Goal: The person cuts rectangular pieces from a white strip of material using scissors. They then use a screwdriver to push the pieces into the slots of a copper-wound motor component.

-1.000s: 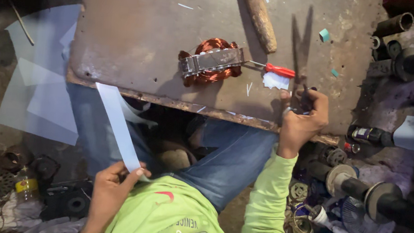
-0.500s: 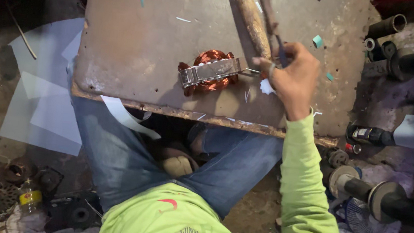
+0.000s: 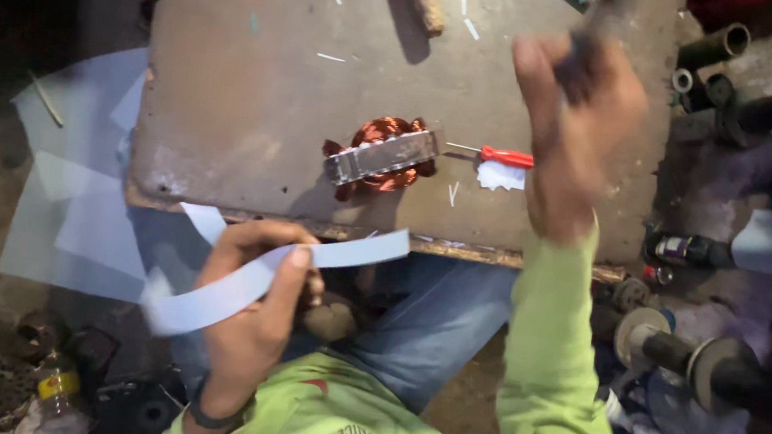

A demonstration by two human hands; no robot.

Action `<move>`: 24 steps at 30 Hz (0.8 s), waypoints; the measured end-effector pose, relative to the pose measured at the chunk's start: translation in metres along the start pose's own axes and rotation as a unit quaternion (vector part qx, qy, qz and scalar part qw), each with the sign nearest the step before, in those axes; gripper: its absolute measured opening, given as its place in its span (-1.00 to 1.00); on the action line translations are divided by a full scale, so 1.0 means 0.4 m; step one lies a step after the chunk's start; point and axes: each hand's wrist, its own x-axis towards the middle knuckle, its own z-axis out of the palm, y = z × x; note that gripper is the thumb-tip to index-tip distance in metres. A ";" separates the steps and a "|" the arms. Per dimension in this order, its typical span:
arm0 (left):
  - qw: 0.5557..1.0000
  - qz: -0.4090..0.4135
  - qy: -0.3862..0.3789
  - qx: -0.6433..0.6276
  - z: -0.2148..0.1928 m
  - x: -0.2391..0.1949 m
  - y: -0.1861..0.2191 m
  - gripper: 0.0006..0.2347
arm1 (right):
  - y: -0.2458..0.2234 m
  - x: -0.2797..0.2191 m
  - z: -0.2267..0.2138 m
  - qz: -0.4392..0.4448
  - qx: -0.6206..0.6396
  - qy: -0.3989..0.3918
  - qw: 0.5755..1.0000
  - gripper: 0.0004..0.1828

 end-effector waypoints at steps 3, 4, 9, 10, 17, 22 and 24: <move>0.988 0.001 -0.051 0.144 0.036 0.013 0.001 -0.91 | -0.076 -0.167 -0.033 0.099 0.041 0.059 0.992 -0.79; 0.985 -0.005 -0.054 0.164 0.047 0.018 -0.003 -0.91 | -0.081 -0.204 -0.027 0.146 0.052 0.086 0.984 -0.81; 0.985 -0.041 -0.085 0.144 0.070 0.015 -0.040 -0.92 | -0.064 -0.364 -0.025 0.187 0.186 -0.014 0.965 -0.77; 0.985 -0.050 -0.101 0.134 0.069 0.012 -0.048 -0.91 | -0.044 -0.379 -0.019 0.203 0.184 0.002 0.962 -0.78; 0.961 -0.163 -0.213 0.071 0.101 0.011 -0.127 -0.81 | -0.003 -0.434 -0.004 0.262 0.228 0.010 0.938 -0.83; 0.980 -0.131 -0.127 0.083 0.103 0.019 -0.183 -0.81 | 0.005 -0.513 -0.033 0.266 0.171 -0.020 0.949 -0.73; 0.983 -0.122 -0.109 0.083 0.098 0.025 -0.188 -0.80 | 0.009 -0.564 -0.041 0.333 0.165 -0.036 0.928 -0.73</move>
